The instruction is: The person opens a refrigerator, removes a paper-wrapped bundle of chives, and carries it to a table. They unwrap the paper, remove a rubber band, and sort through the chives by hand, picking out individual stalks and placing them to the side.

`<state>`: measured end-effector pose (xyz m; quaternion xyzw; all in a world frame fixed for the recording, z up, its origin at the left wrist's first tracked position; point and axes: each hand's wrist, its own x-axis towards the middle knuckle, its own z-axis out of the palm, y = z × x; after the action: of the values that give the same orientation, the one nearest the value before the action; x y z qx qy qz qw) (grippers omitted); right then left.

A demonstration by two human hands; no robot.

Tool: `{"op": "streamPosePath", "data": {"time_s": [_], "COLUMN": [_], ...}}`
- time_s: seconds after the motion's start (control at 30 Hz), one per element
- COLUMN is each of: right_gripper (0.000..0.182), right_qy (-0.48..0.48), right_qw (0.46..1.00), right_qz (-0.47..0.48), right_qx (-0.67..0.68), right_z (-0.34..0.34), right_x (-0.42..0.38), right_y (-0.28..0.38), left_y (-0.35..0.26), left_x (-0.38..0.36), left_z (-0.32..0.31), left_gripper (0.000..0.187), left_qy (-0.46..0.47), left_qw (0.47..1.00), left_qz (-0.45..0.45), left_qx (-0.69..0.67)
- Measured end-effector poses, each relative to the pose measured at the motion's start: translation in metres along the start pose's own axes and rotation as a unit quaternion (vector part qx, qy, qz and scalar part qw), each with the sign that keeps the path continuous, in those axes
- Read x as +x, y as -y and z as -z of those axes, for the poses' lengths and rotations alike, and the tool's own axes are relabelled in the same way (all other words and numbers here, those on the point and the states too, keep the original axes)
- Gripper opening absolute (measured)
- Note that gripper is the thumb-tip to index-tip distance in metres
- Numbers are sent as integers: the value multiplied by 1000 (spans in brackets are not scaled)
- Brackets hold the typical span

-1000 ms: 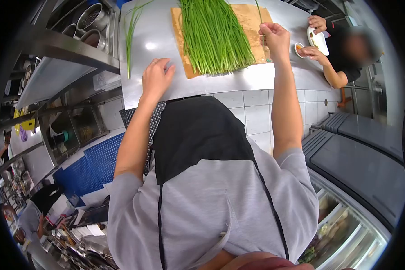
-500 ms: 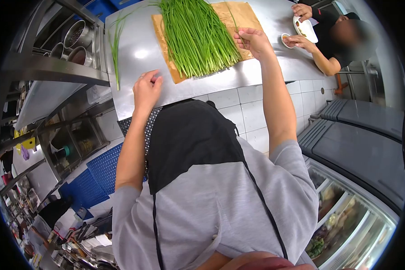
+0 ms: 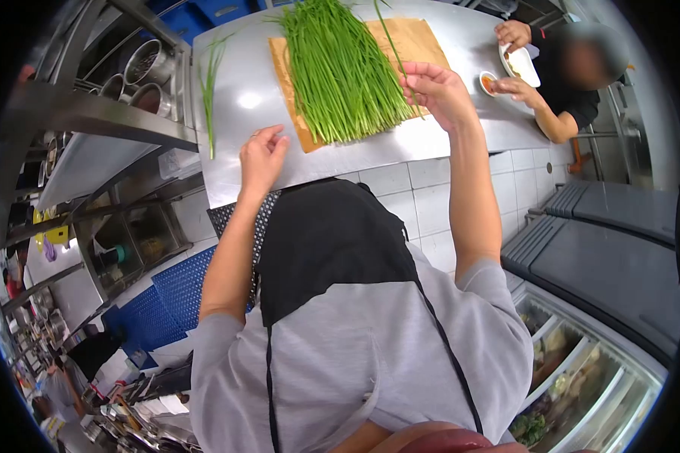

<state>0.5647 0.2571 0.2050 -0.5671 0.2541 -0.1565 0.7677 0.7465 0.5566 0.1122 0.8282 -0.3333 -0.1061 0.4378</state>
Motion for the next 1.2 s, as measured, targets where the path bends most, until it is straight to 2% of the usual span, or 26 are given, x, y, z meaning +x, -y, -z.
{"op": "streamPosePath", "data": {"time_s": [0.1,0.17,0.2,0.23,0.33,0.43,0.57,0.7,0.77,0.93,1.03,1.13,1.2], "right_gripper": [24,25,26,26,24,22,20,19,16,12,12,12,12], "right_qy": [12,27,40,54,78,75,67,64,58,51,36,9,-2], "right_qw": [1000,997,996,994,986,981,976,969,964,974,982,985,983], "right_qz": [10,16,18,20,13,9,-6,-17,-15,-21,-14,3,14], "right_qx": [-23,-63,-80,-96,-147,-179,-208,-238,-260,-217,-187,-172,-184], "right_z": [-25,-48,-58,-68,-88,-90,-78,-62,-55,-46,-55,-68,-75], "right_x": [-8,-14,-16,-19,-26,-34,-42,-46,-47,-51,-46,-40,-36], "right_y": [4,2,-1,-5,-14,-18,-15,-11,-16,-17,-23,-27,-35], "left_y": [-12,-49,-71,-88,-97,-91,-85,-76,-70,-52,-57,-77,-85], "left_x": [12,20,23,25,40,49,59,72,77,88,86,61,45], "left_z": [-11,-4,-1,0,-2,6,15,26,34,38,27,10,-8], "left_gripper": [29,29,27,26,21,17,13,13,15,26,34,40,33], "left_qy": [11,97,111,124,102,82,49,5,-11,4,23,186,212], "left_qw": [986,968,946,917,898,895,877,874,872,864,825,784,799], "left_qz": [-36,17,63,107,129,110,142,114,112,109,150,259,241], "left_qx": [-162,-230,-297,-363,-408,-426,-457,-472,-477,-492,-544,-533,-509]}}
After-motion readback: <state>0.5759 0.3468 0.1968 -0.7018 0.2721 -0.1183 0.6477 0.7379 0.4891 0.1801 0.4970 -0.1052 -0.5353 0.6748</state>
